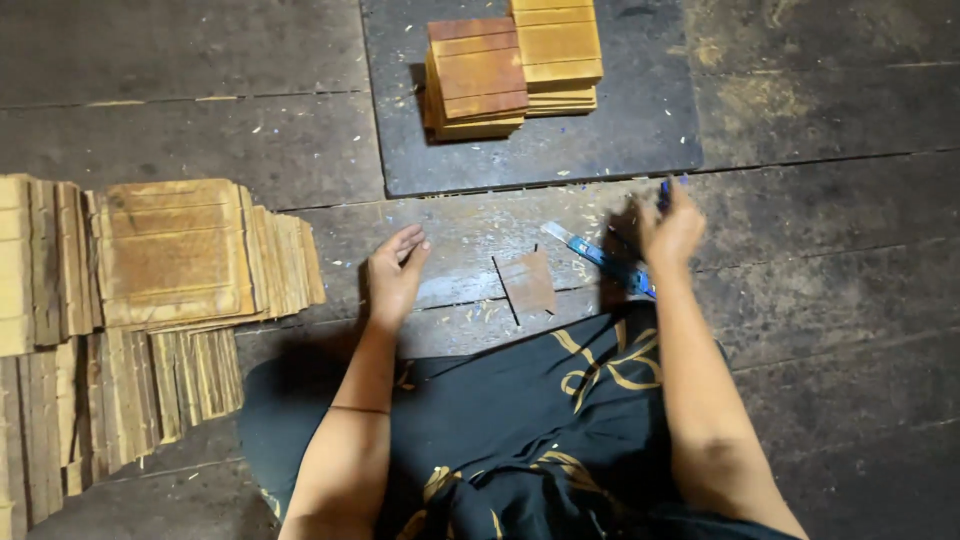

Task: The person marks small wooden tiles using a pencil and a template, then scores or cuts them with a utility knife and stacks them.

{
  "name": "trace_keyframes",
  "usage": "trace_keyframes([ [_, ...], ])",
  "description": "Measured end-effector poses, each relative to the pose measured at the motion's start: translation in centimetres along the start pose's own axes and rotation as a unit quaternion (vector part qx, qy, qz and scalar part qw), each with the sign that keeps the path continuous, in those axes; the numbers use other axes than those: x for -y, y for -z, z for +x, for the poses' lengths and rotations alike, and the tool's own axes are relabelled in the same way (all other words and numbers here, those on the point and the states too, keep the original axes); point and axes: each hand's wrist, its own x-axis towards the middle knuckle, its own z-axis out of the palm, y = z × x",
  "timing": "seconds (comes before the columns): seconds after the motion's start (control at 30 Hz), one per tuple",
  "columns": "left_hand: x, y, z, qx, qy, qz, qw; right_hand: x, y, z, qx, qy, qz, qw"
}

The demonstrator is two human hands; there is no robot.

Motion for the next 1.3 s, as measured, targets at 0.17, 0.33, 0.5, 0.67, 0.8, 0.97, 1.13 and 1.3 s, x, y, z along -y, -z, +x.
trace_keyframes([
  [0.17,0.0,0.1,0.3,-0.006,0.001,-0.015,1.000,13.1,-4.8,1.0,-0.103,0.161,0.178,0.965],
  [0.33,-0.1,0.5,0.6,-0.012,0.033,-0.006,0.999,24.0,-8.4,2.9,-0.009,0.103,0.065,0.993],
  [0.5,-1.4,0.5,0.5,-0.013,0.055,-0.004,0.998,25.4,-9.8,3.4,0.005,0.065,0.047,0.997],
  [0.67,-0.6,0.5,0.6,-0.012,0.073,-0.006,0.997,24.1,-4.4,-2.0,-0.012,0.027,0.169,0.985],
  [0.8,0.9,-0.2,0.8,0.024,0.078,-0.100,0.992,22.1,-1.8,-11.4,-0.126,0.126,0.239,0.955],
  [0.97,1.8,-0.6,-0.4,0.050,0.079,-0.064,0.994,19.0,-3.7,-21.1,0.013,0.073,0.276,0.958],
  [1.13,0.7,0.4,-0.7,0.008,0.068,0.223,0.972,17.7,-5.2,-23.0,0.096,0.115,0.276,0.949],
  [1.3,2.6,0.9,-0.2,0.002,-0.038,0.326,0.945,16.7,-7.0,-23.6,0.126,0.113,0.228,0.959],
])
